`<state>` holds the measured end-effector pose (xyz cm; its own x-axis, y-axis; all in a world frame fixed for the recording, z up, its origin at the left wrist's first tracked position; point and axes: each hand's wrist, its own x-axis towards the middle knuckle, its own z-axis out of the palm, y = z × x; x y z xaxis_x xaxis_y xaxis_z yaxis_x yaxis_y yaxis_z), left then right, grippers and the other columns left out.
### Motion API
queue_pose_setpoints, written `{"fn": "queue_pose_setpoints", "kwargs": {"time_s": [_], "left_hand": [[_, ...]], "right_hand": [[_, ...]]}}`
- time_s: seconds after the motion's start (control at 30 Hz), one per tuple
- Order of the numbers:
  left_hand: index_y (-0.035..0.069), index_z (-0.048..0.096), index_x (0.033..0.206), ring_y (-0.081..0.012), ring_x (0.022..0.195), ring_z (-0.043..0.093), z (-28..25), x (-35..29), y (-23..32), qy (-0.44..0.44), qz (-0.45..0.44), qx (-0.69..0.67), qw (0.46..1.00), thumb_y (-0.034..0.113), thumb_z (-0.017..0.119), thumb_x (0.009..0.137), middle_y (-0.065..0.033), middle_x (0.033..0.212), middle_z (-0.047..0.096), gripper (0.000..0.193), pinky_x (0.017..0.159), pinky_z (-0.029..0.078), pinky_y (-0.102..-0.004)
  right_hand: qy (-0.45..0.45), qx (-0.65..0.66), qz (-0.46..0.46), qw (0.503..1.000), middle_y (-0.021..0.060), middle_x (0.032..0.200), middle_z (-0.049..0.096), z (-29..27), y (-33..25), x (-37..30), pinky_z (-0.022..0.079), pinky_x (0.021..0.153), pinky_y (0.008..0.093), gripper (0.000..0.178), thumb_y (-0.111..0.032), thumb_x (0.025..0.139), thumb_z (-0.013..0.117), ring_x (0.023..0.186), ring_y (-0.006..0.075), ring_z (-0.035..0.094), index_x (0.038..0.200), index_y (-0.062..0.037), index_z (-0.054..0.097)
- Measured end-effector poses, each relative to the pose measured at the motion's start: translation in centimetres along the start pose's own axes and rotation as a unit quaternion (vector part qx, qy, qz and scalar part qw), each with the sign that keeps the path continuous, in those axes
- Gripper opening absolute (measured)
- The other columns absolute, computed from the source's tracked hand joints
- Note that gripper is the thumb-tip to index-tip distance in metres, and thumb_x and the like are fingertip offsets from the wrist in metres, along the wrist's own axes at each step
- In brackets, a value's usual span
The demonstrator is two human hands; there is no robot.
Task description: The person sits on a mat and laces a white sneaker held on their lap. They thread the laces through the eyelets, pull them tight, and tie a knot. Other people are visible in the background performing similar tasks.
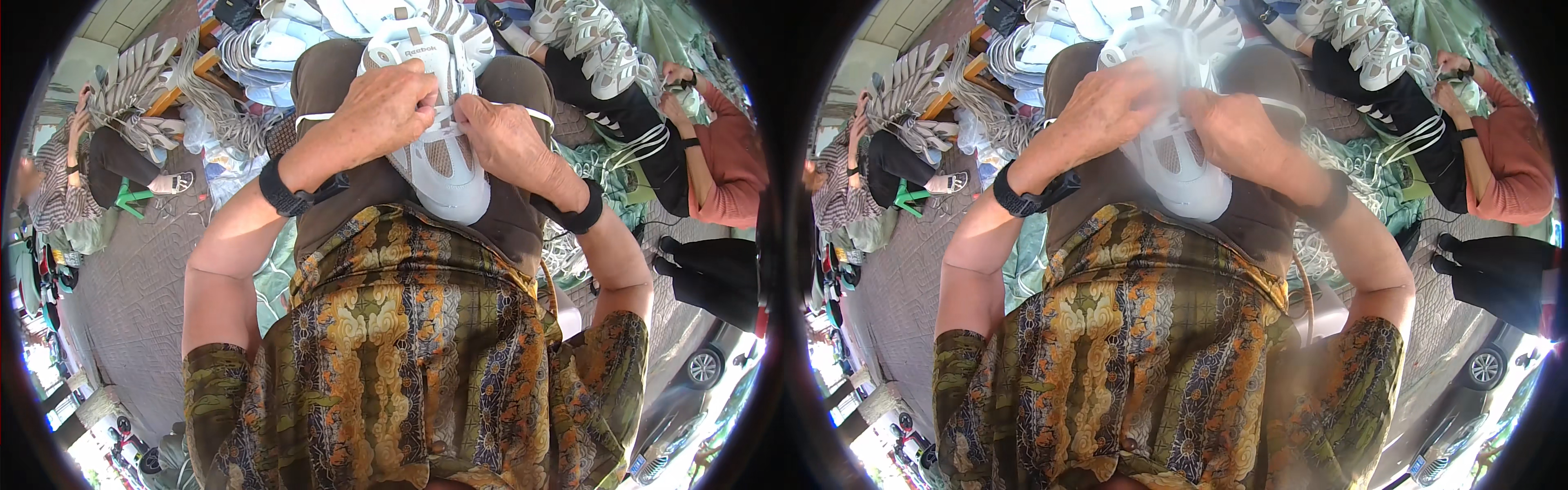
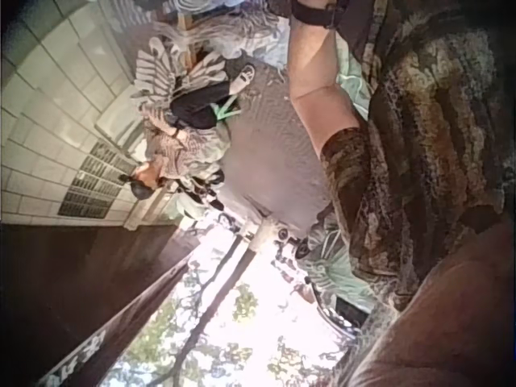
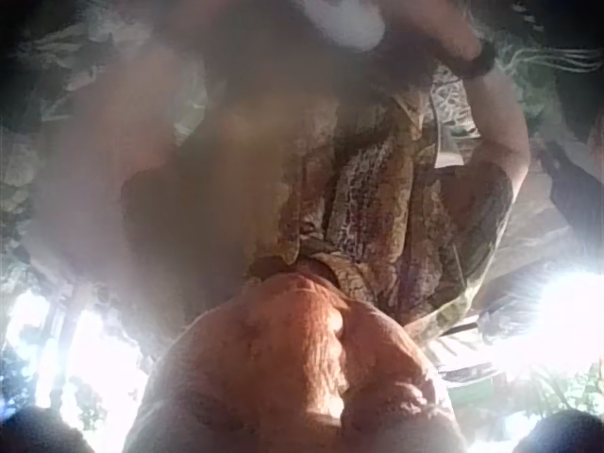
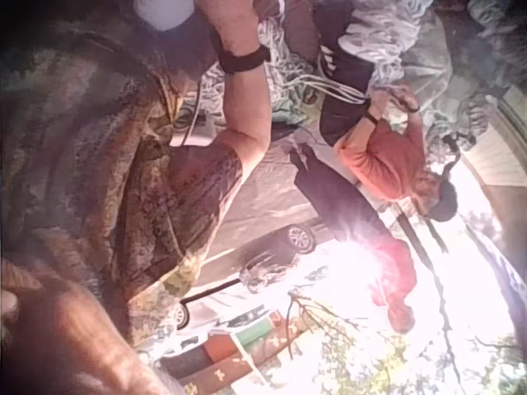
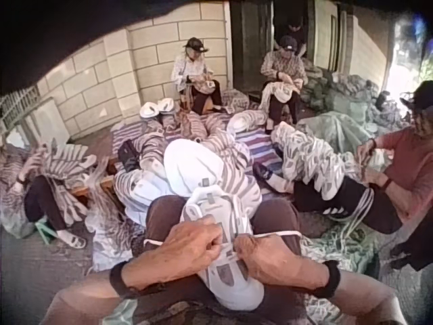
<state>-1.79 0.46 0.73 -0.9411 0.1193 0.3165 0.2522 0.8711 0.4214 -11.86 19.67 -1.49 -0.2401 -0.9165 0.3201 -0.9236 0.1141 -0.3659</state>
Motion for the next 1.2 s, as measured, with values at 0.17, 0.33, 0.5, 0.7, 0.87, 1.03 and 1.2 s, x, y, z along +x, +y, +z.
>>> {"fn": "queue_pose_setpoints", "kwargs": {"time_s": [0.17, 0.33, 0.5, 0.7, 0.87, 1.03, 1.2], "left_hand": [[0.003, 0.057, 0.084, -0.0366, 0.082, 0.058, -0.1, -0.7, 0.3, -0.013, 0.010, -0.003, 1.000, 0.014, 0.057, 0.081, -0.0143, 0.087, 0.056, 0.012, 0.071, 0.046, -0.0466], [0.004, 0.059, 0.098, -0.0390, 0.091, 0.056, -1.0, -0.9, 0.4, -0.063, -0.013, -0.004, 0.998, 0.016, 0.055, 0.083, -0.0165, 0.097, 0.057, 0.019, 0.076, 0.046, -0.0466], [0.002, 0.055, 0.079, -0.0355, 0.079, 0.059, -0.3, -1.0, 0.0, -0.010, -0.008, -0.048, 0.999, 0.013, 0.058, 0.080, -0.0134, 0.084, 0.055, 0.011, 0.068, 0.045, -0.0470], [0.001, 0.053, 0.081, -0.0355, 0.073, 0.060, -0.7, -0.8, 0.6, 0.002, -0.003, -0.028, 1.000, 0.009, 0.057, 0.081, -0.0140, 0.083, 0.056, 0.009, 0.065, 0.046, -0.0460], [0.003, 0.048, 0.089, -0.0387, 0.070, 0.058, -1.4, -1.1, 2.1, -0.017, -0.016, 0.017, 1.000, 0.008, 0.053, 0.087, -0.0147, 0.074, 0.055, 0.008, 0.061, 0.045, -0.0460], [0.002, 0.049, 0.090, -0.0354, 0.063, 0.062, -2.4, -1.7, 2.1, -0.022, -0.016, 0.073, 0.997, 0.012, 0.060, 0.086, -0.0157, 0.070, 0.060, 0.016, 0.056, 0.048, -0.0429], [0.002, 0.050, 0.093, -0.0337, 0.067, 0.061, -2.4, -3.2, -0.7, -0.015, -0.041, -0.028, 0.999, 0.008, 0.059, 0.090, -0.0146, 0.075, 0.061, 0.011, 0.060, 0.047, -0.0393]], "right_hand": [[-0.021, 0.101, 0.050, 0.993, 0.0199, 0.070, 0.057, -0.9, -2.2, -0.5, 0.045, 0.060, 0.0467, 0.009, -0.003, 0.089, 0.054, 0.070, 0.0420, 0.059, 0.093, -0.0010, 0.047], [-0.041, 0.059, 0.068, 0.995, 0.0218, 0.072, 0.057, -1.0, -3.6, -0.4, 0.045, 0.061, 0.0468, 0.006, -0.001, 0.089, 0.052, 0.072, 0.0435, 0.059, 0.092, -0.0014, 0.046], [0.019, 0.175, 0.061, 0.983, 0.0060, 0.068, 0.054, -1.6, -1.0, 0.6, 0.044, 0.055, 0.0309, 0.003, -0.002, 0.092, 0.052, 0.060, 0.0193, 0.055, 0.092, -0.0022, 0.049], [0.067, 0.266, 0.170, 0.946, -0.0032, 0.074, 0.052, -0.9, 1.8, -1.0, 0.042, 0.058, 0.0210, 0.003, -0.003, 0.094, 0.054, 0.064, 0.0046, 0.046, 0.096, -0.0030, 0.054], [0.079, 0.204, 0.168, 0.961, 0.0102, 0.084, 0.063, 0.0, 0.4, -1.2, 0.049, 0.065, 0.0340, 0.014, -0.006, 0.089, 0.059, 0.075, 0.0248, 0.060, 0.103, -0.0046, 0.057], [0.126, 0.092, 0.088, 0.984, 0.0107, 0.090, 0.060, 0.6, 0.4, -1.1, 0.050, 0.064, 0.0329, 0.020, -0.001, 0.086, 0.062, 0.071, 0.0214, 0.062, 0.105, -0.0041, 0.056], [0.100, 0.058, 0.120, 0.986, 0.0115, 0.092, 0.058, 0.5, 0.3, -1.5, 0.050, 0.064, 0.0349, 0.021, 0.000, 0.084, 0.062, 0.072, 0.0266, 0.063, 0.103, -0.0051, 0.055]]}}
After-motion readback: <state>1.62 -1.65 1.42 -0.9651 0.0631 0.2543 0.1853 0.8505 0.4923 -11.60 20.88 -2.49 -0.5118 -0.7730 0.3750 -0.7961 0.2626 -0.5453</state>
